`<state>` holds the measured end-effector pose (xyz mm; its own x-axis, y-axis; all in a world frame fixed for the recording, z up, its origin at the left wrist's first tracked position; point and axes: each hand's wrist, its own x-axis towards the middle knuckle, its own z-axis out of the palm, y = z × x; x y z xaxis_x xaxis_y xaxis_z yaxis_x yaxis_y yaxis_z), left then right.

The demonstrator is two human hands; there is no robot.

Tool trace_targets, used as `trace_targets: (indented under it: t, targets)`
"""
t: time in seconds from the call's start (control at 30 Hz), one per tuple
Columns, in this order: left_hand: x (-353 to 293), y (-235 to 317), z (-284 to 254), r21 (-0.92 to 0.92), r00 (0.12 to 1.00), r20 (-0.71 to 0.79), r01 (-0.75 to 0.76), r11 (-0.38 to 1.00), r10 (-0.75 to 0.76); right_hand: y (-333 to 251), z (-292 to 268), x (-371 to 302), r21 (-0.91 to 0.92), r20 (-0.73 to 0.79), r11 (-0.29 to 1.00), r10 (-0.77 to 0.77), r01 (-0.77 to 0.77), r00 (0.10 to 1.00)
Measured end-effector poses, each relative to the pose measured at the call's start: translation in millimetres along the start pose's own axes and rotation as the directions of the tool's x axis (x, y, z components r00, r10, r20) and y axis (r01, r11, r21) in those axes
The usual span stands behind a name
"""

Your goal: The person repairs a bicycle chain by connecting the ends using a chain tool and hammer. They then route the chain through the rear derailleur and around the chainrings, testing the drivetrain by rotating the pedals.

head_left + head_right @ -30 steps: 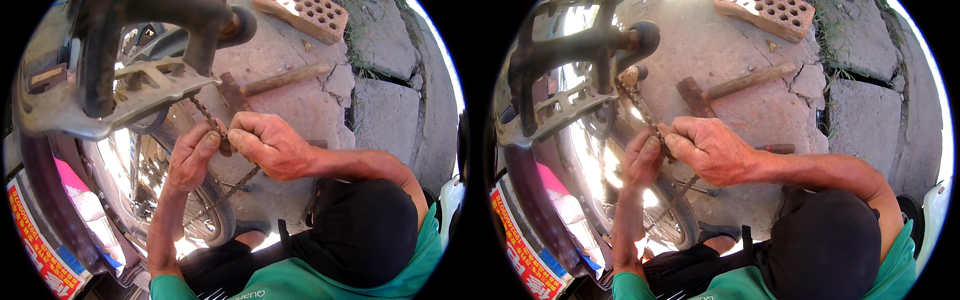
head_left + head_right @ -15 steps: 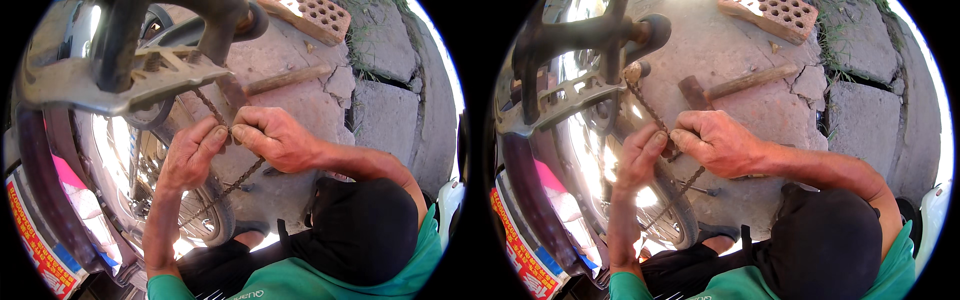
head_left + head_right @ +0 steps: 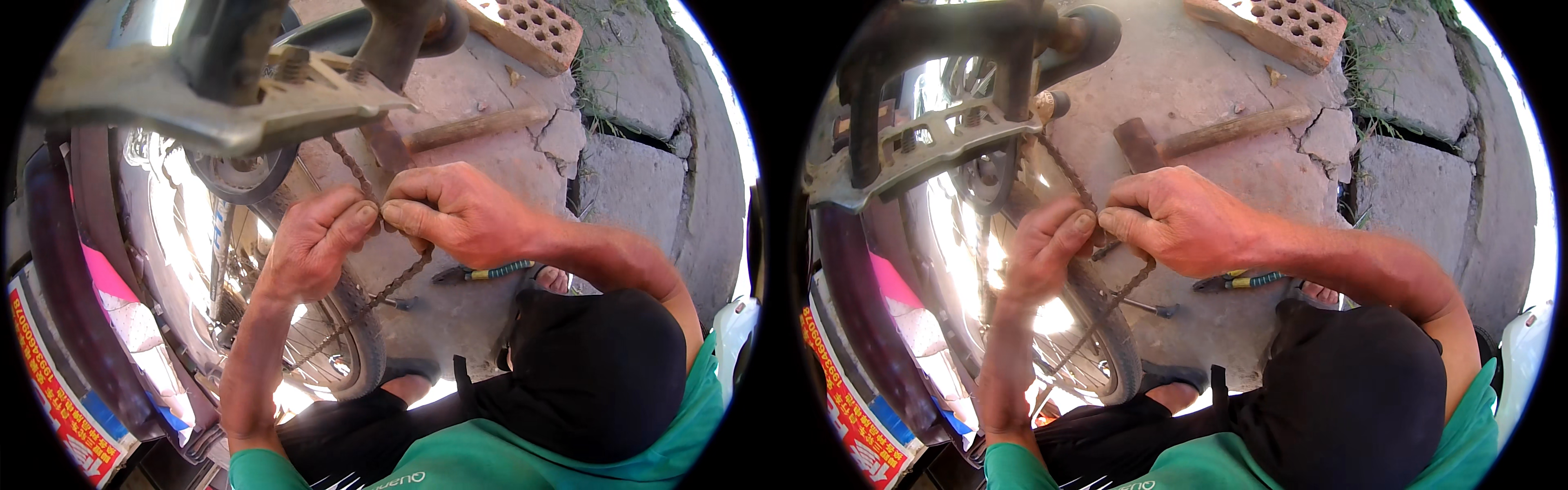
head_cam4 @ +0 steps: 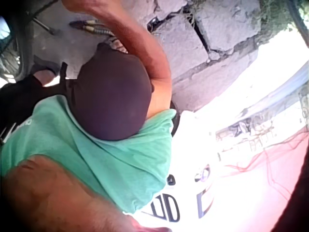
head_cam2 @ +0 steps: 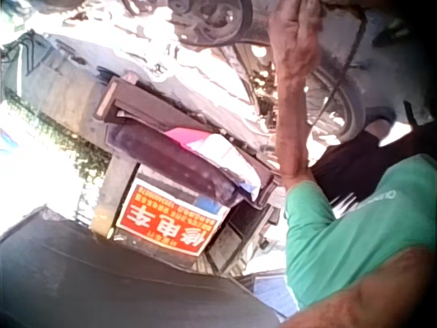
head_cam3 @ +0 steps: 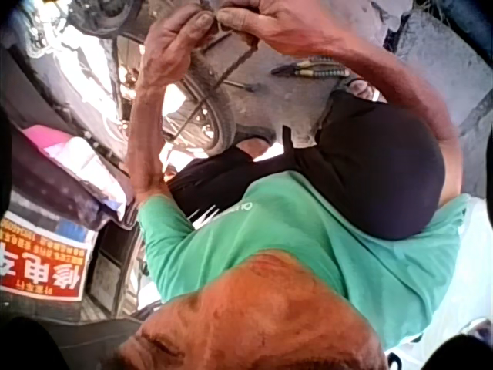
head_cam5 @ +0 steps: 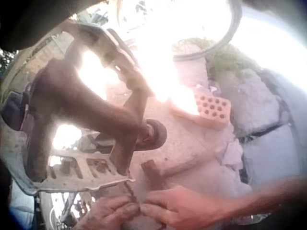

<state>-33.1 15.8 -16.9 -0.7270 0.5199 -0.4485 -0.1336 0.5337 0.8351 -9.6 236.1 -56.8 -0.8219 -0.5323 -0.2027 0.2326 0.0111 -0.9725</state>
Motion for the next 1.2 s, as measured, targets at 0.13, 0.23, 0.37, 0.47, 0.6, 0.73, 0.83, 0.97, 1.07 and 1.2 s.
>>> trace_targets:
  t: [0.13,0.23,0.37,0.47,0.6,0.73,0.83,0.97,1.07,1.2]
  targets:
    - [2.4,1.3,16.8,-0.117,0.996,-0.084,-0.004,0.993,-0.006,7.3,7.6,-7.9,0.082,-0.101,0.997,0.006,0.002,0.995]
    - [1.3,-3.7,22.2,-0.189,0.994,-0.109,-0.009,0.982,-0.012,6.4,7.9,-11.9,0.138,-0.107,0.99,0.039,-0.024,0.994]
    - [-0.7,-4.0,22.6,-0.177,0.993,-0.122,-0.011,0.984,-0.011,11.8,11.8,-13.0,0.278,-0.101,0.96,-0.005,0.033,0.995]
    - [1.6,-2.0,22.1,-0.15,0.993,-0.117,-0.032,0.988,0.015,16.7,11.7,-12.6,0.298,-0.1,0.953,-0.021,0.05,0.995]
    - [2.9,0.5,23.7,-0.117,0.991,-0.131,-0.031,0.993,0.015,22.2,15.8,-14.1,0.288,-0.125,0.953,-0.057,0.092,0.99]
    - [5.5,7.5,21.3,-0.081,0.995,-0.101,-0.034,0.996,0.026,19.2,17.3,-18.5,0.179,-0.119,0.976,-0.108,0.128,0.987]
    - [11.0,14.8,18.9,-0.083,0.995,-0.09,-0.04,0.996,0.032,18.6,16.6,-21.1,0.219,-0.121,0.965,-0.119,0.143,0.986]
    - [9.9,3.1,18.8,-0.233,0.997,-0.07,-0.036,0.972,0.02,12.7,10.2,-22.6,0.216,-0.086,0.97,-0.097,0.113,0.992]
    - [8.4,2.9,12.4,-0.216,0.999,-0.039,-0.019,0.976,0.01,13.0,9.4,-21.1,0.225,-0.043,0.972,-0.067,0.075,0.997]
    - [8.0,0.0,1.3,-0.133,0.999,0.023,-0.039,0.99,0.042,8.9,7.7,-18.8,0.282,0.017,0.959,-0.024,0.018,1.0]
